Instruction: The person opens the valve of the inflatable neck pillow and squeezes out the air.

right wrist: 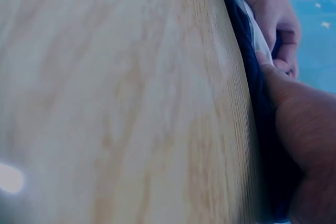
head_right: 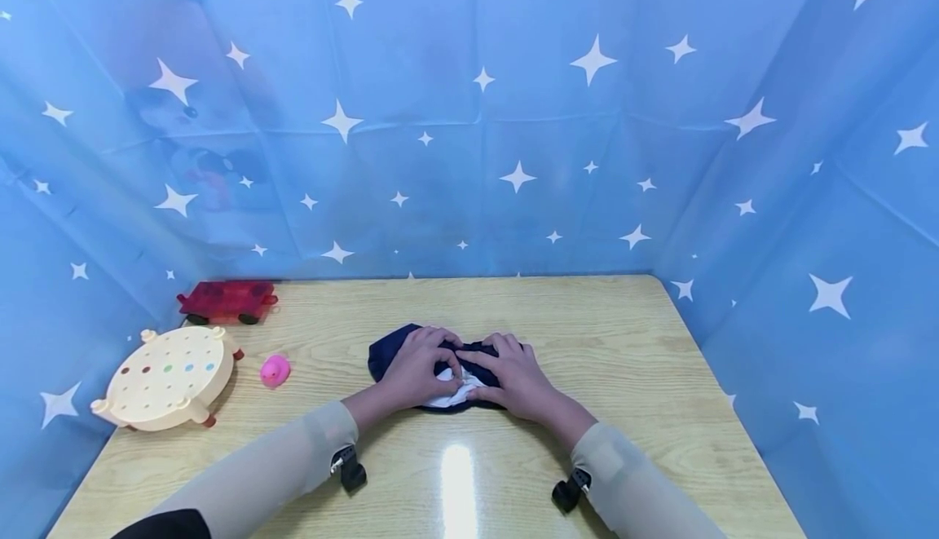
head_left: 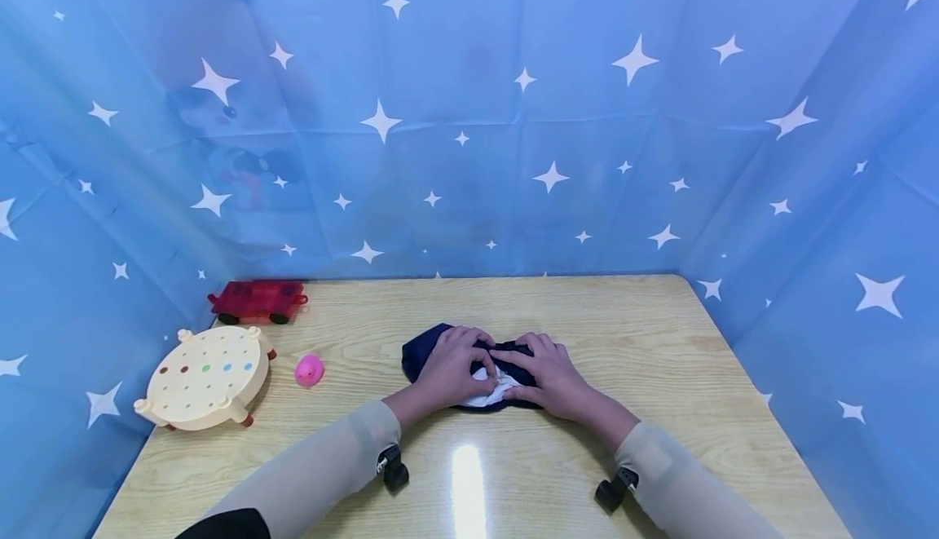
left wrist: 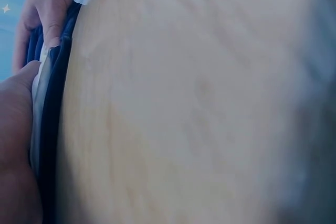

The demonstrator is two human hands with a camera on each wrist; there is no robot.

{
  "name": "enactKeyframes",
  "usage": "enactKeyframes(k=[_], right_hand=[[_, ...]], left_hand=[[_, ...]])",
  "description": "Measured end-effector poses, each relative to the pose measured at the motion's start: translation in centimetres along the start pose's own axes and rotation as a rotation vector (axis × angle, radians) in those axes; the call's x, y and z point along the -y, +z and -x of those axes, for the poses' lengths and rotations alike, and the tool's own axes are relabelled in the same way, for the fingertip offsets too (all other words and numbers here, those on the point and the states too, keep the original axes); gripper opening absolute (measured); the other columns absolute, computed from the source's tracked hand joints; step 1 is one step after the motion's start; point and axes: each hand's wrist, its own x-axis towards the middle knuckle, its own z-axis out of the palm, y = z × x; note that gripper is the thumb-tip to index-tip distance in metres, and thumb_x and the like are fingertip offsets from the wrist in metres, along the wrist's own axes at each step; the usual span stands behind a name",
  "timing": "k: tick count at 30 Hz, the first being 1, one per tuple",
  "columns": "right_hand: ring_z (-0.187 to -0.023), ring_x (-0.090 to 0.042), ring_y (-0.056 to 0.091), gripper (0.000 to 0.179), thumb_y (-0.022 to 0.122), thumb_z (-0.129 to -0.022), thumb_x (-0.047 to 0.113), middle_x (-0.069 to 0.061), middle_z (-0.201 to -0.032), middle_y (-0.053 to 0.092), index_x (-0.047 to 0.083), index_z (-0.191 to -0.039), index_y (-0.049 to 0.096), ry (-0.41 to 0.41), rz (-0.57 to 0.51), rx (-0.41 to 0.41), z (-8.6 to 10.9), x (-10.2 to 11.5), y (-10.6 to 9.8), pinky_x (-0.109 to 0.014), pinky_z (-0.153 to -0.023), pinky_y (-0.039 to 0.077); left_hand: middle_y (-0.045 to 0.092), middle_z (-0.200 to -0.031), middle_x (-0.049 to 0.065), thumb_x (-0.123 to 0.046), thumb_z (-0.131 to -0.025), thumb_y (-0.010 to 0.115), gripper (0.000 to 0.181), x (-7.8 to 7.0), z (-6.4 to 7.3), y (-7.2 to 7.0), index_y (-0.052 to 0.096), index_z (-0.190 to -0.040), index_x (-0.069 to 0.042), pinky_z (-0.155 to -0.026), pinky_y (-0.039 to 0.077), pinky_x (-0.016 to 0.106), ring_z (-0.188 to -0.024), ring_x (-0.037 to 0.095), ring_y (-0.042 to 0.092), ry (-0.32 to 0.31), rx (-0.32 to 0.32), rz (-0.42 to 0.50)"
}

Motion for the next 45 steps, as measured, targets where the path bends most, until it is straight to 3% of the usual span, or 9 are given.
enactKeyframes(k=[17, 28, 45], right_hand=[[-0.135, -0.034, 0.049, 0.068, 0.084, -0.098, 0.044, -0.014, -0.147, 0.056, 0.031, -0.161, 0.061, 0.022, -0.025, 0.009, 0.01, -0.03, 0.09, -0.061, -0.102, 0.040], [-0.138, -0.037, 0.048, 0.063, 0.078, -0.103, 0.045, -0.016, -0.149, 0.055, 0.029, -0.161, 0.061, -0.001, 0.012, 0.035, 0.07, -0.05, 0.14, -0.066, -0.102, 0.040], [-0.145, -0.037, 0.044, 0.067, 0.068, -0.108, 0.052, -0.016, -0.156, 0.050, 0.032, -0.169, 0.049, -0.020, 0.065, 0.082, 0.19, -0.06, 0.19, -0.070, -0.109, 0.036]], left_hand=[[0.063, -0.142, -0.012, -0.046, -0.092, 0.087, 0.015, 0.12, -0.14, 0.09, 0.075, -0.084, -0.042, -0.129, 0.027, 0.051, -0.143, 0.021, 0.051, -0.001, 0.011, -0.013], [0.063, -0.142, -0.012, -0.046, -0.092, 0.087, 0.016, 0.07, -0.01, 0.10, 0.074, -0.083, -0.042, -0.128, 0.028, 0.052, -0.142, 0.021, 0.052, 0.002, 0.007, -0.018], [0.062, -0.144, -0.011, -0.045, -0.093, 0.085, 0.015, -0.36, -0.02, -0.03, 0.074, -0.084, -0.041, -0.130, 0.027, 0.051, -0.144, 0.021, 0.050, -0.035, 0.029, -0.025]])
